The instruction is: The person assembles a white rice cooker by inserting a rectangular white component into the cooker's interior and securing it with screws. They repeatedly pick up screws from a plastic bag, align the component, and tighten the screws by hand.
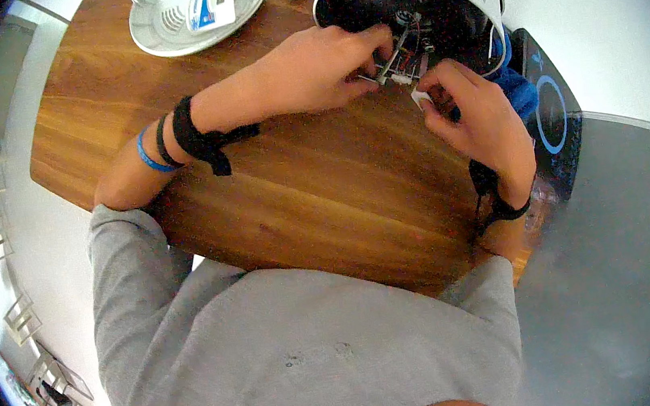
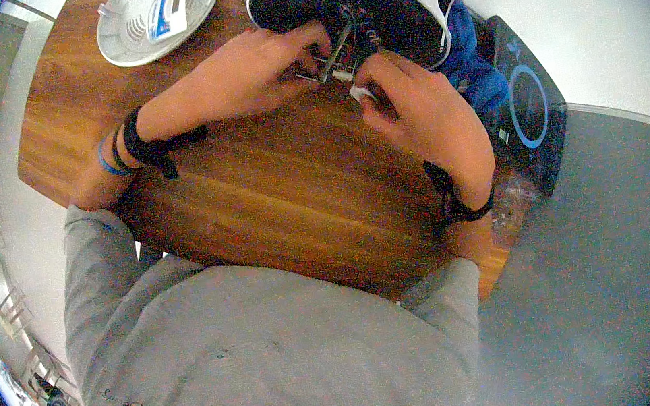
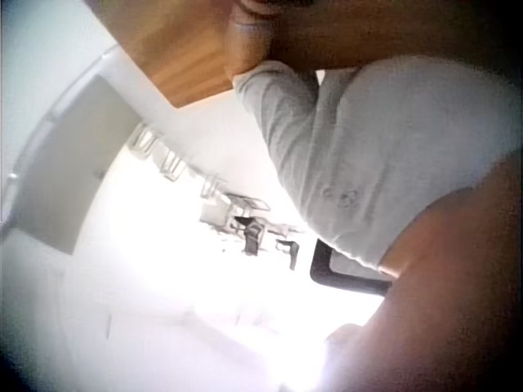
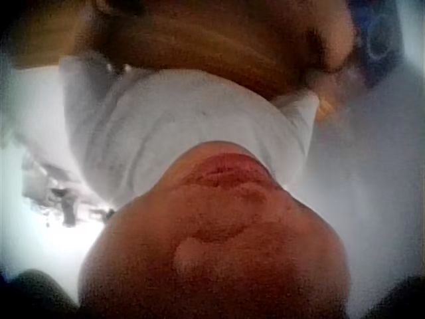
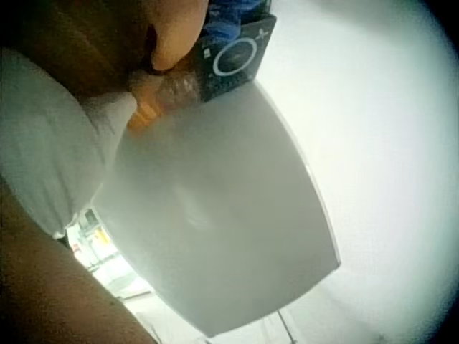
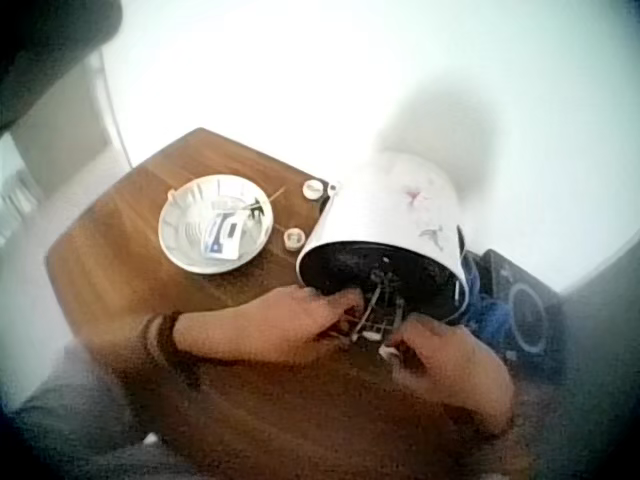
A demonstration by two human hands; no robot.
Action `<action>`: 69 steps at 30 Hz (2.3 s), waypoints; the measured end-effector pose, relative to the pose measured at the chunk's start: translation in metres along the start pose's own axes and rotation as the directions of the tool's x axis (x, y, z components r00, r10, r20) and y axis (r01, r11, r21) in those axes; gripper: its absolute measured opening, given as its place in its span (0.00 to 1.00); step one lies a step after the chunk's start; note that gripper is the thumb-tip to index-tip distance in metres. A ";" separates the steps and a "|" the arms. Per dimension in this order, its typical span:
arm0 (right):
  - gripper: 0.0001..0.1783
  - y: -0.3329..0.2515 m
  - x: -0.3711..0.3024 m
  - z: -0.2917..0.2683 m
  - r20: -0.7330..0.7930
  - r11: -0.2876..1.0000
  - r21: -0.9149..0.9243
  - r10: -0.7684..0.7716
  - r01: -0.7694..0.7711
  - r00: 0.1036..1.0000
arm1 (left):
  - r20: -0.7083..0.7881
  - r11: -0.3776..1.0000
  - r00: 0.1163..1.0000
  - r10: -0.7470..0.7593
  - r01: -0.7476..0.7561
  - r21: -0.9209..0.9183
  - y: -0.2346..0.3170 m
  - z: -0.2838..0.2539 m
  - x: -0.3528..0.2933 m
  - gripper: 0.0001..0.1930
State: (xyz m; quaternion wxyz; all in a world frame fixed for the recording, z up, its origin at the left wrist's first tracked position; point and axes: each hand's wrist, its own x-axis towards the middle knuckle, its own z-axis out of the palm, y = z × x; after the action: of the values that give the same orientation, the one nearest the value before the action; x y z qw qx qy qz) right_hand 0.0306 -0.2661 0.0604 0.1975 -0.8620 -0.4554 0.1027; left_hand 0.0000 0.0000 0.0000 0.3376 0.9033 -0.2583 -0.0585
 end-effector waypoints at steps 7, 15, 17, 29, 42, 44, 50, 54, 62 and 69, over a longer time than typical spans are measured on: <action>0.15 0.005 -0.009 0.001 -0.097 0.997 0.077 0.031 -0.023 0.995 | -0.061 0.933 0.979 0.196 -0.205 -0.295 0.000 0.023 0.006 0.09; 0.18 0.004 0.008 0.010 -0.288 0.977 0.163 0.177 -0.134 0.941 | -0.143 0.890 0.929 0.341 -0.368 -0.269 -0.013 0.006 0.004 0.12; 0.18 0.005 0.006 0.011 -0.346 0.996 0.065 0.073 -0.054 0.935 | -0.100 0.908 0.950 0.295 -0.311 -0.282 -0.005 -0.001 0.002 0.12; 0.17 -0.009 0.011 0.012 -0.333 0.988 -0.009 -0.149 0.155 0.931 | -0.230 0.835 0.948 0.218 -0.304 -0.460 -0.002 0.002 0.010 0.11; 0.16 -0.017 0.012 0.019 -0.420 0.981 -0.050 -0.193 0.190 0.887 | -0.136 0.742 0.954 0.267 -0.293 -0.603 -0.002 -0.001 0.008 0.19; 0.16 -0.020 0.011 0.021 -0.409 0.982 -0.052 -0.186 0.180 0.893 | -0.077 0.776 0.975 0.210 -0.214 -0.594 -0.001 -0.001 0.006 0.20; 0.14 -0.027 0.008 0.029 -0.357 0.988 -0.104 -0.142 0.112 0.923 | -0.024 0.811 0.986 0.165 -0.149 -0.565 0.006 -0.004 -0.001 0.23; 0.13 -0.035 0.006 0.031 -0.283 0.990 -0.121 -0.097 0.065 0.954 | -0.025 0.862 0.982 0.188 -0.177 -0.475 0.004 -0.003 -0.002 0.21; 0.13 -0.031 0.007 0.038 -0.255 0.984 -0.154 -0.127 0.089 0.959 | -0.097 0.861 0.976 0.194 -0.216 -0.460 -0.006 0.007 0.000 0.17; 0.15 -0.027 0.009 0.033 -0.290 0.999 -0.010 -0.054 0.053 0.956 | -0.066 0.868 0.984 0.166 -0.177 -0.464 -0.002 0.001 -0.001 0.17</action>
State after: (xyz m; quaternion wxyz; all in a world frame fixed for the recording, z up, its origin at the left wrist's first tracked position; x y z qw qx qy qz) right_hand 0.0033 -0.2370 0.0423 0.2641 -0.8553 -0.4447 -0.0305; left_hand -0.0001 0.0011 -0.0025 0.5524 0.7692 -0.3115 -0.0777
